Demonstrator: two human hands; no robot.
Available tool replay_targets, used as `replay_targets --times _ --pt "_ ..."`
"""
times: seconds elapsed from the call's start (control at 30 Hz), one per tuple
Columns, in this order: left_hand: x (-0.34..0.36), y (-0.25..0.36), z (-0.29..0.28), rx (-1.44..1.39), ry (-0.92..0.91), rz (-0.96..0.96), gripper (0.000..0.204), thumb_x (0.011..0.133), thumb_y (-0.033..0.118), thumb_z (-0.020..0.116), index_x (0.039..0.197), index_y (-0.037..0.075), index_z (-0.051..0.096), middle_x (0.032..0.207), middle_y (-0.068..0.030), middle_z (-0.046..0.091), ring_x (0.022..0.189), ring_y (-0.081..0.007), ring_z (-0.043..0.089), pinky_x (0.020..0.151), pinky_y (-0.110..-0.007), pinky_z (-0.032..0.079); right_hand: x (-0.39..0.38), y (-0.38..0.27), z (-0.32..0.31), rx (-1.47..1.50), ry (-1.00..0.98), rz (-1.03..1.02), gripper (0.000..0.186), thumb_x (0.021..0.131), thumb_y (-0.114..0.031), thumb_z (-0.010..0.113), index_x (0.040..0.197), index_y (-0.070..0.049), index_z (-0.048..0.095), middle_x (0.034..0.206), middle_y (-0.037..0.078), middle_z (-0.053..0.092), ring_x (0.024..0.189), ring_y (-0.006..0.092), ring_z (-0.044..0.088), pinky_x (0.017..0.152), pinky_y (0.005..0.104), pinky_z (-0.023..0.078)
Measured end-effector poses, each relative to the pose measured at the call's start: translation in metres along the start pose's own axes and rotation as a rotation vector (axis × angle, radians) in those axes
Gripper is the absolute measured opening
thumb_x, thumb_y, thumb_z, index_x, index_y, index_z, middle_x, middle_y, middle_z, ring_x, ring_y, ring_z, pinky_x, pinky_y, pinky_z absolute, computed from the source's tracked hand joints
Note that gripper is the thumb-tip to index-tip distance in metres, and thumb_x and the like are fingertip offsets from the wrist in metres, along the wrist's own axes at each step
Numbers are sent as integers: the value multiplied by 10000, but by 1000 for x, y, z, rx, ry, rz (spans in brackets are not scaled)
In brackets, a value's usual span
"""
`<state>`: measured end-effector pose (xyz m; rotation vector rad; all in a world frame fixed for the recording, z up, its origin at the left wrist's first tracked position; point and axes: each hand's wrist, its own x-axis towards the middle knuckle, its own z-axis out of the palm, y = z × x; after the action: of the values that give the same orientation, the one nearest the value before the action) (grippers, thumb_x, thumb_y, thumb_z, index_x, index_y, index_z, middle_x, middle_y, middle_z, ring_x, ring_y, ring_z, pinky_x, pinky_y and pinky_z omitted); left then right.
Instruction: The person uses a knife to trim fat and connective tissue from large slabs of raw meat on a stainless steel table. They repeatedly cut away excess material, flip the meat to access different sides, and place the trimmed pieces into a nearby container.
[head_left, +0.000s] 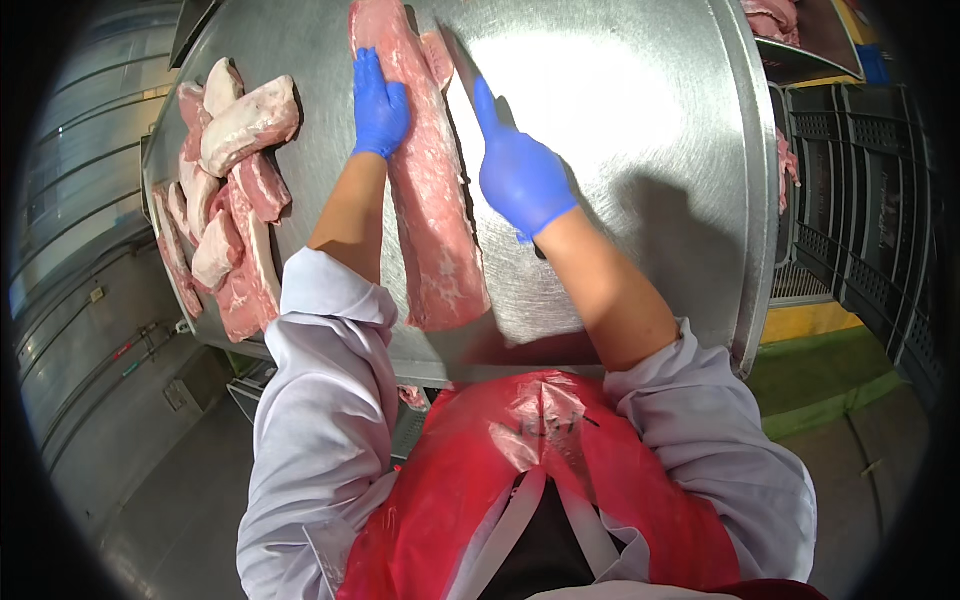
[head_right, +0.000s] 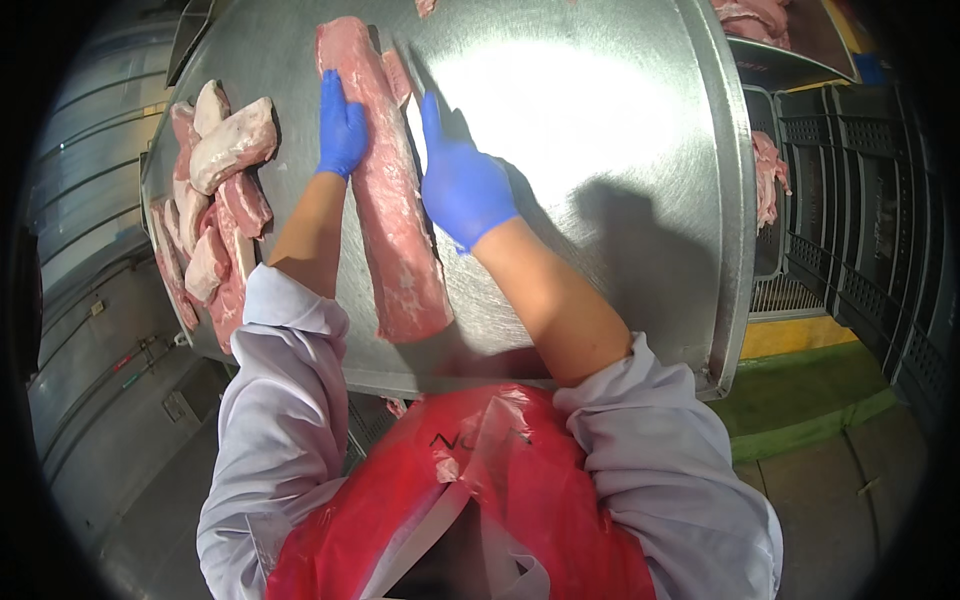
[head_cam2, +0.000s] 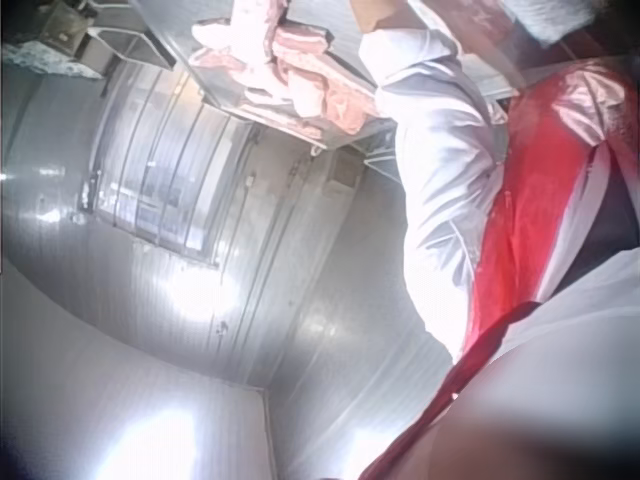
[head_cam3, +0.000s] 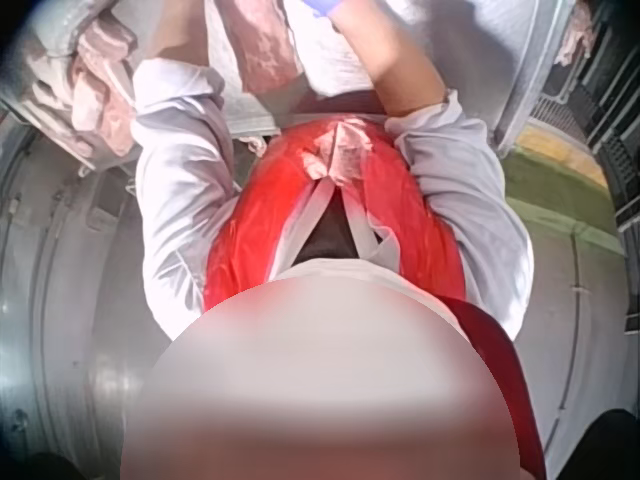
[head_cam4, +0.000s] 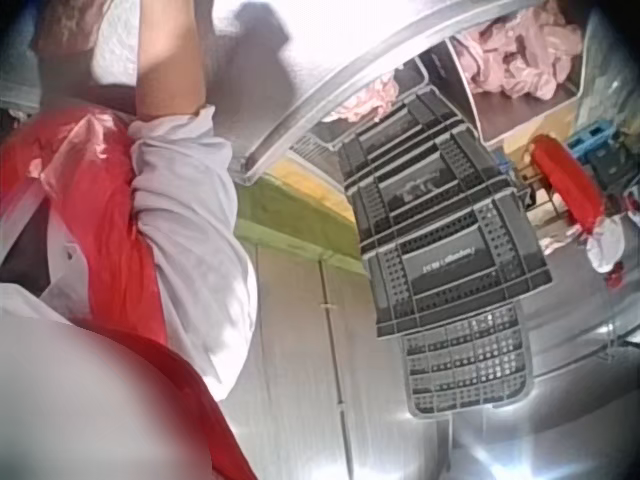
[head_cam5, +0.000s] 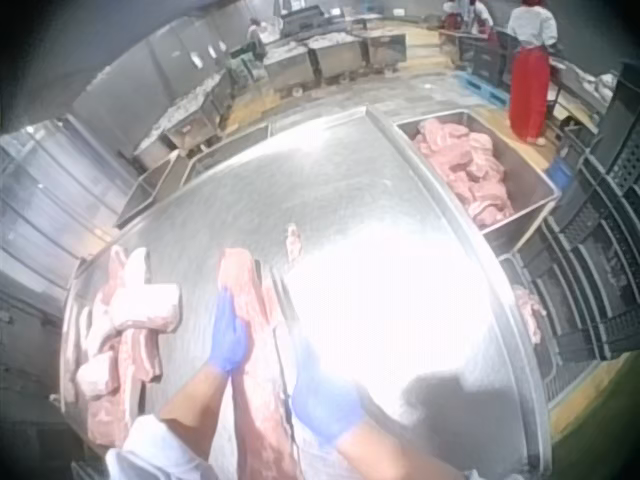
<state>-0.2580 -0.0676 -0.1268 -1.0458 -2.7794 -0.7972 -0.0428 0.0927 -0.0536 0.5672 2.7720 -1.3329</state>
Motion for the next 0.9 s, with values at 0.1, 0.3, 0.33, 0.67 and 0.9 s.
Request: replay_targets --times 0.1,0.3,0.33,0.67,0.9 --pt "0 0 -3 7 -4 24 671 958 221 432 1535 -102 314 1608 -347 281 1512 -469 266 1263 -472 199 54 -12 -16 113 -7 22 716 970 -180 472 1607 -30 181 1096 298 701 1031 450 698 878 532 569" --pt "3 4 -7 20 -18 14 667 960 215 442 1535 -100 317 1607 -344 286 1509 -469 272 1262 -468 204 185 -19 21 18 32 -145 618 943 -125 464 1483 139 321 1068 334 701 980 416 728 859 502 580" --pt "3 5 -7 13 -19 12 667 959 214 445 1534 -100 319 1607 -344 286 1509 -468 274 1262 -467 205 190 -22 23 11 33 -144 637 937 -123 474 1494 139 311 1071 331 702 981 417 728 862 501 580" --pt "0 3 -4 5 -11 -17 672 950 219 449 1523 -112 331 1602 -351 290 1501 -472 288 1261 -465 216 71 -18 -2 -34 -120 -62 702 945 -119 437 1608 -35 220 1155 300 681 944 412 714 839 482 578" --pt "4 11 -7 13 -12 19 670 947 212 454 1514 -125 335 1599 -355 292 1502 -473 286 1261 -467 214 113 -28 -5 86 57 -70 782 908 -152 549 1600 12 222 1124 290 702 1033 383 720 924 481 564"
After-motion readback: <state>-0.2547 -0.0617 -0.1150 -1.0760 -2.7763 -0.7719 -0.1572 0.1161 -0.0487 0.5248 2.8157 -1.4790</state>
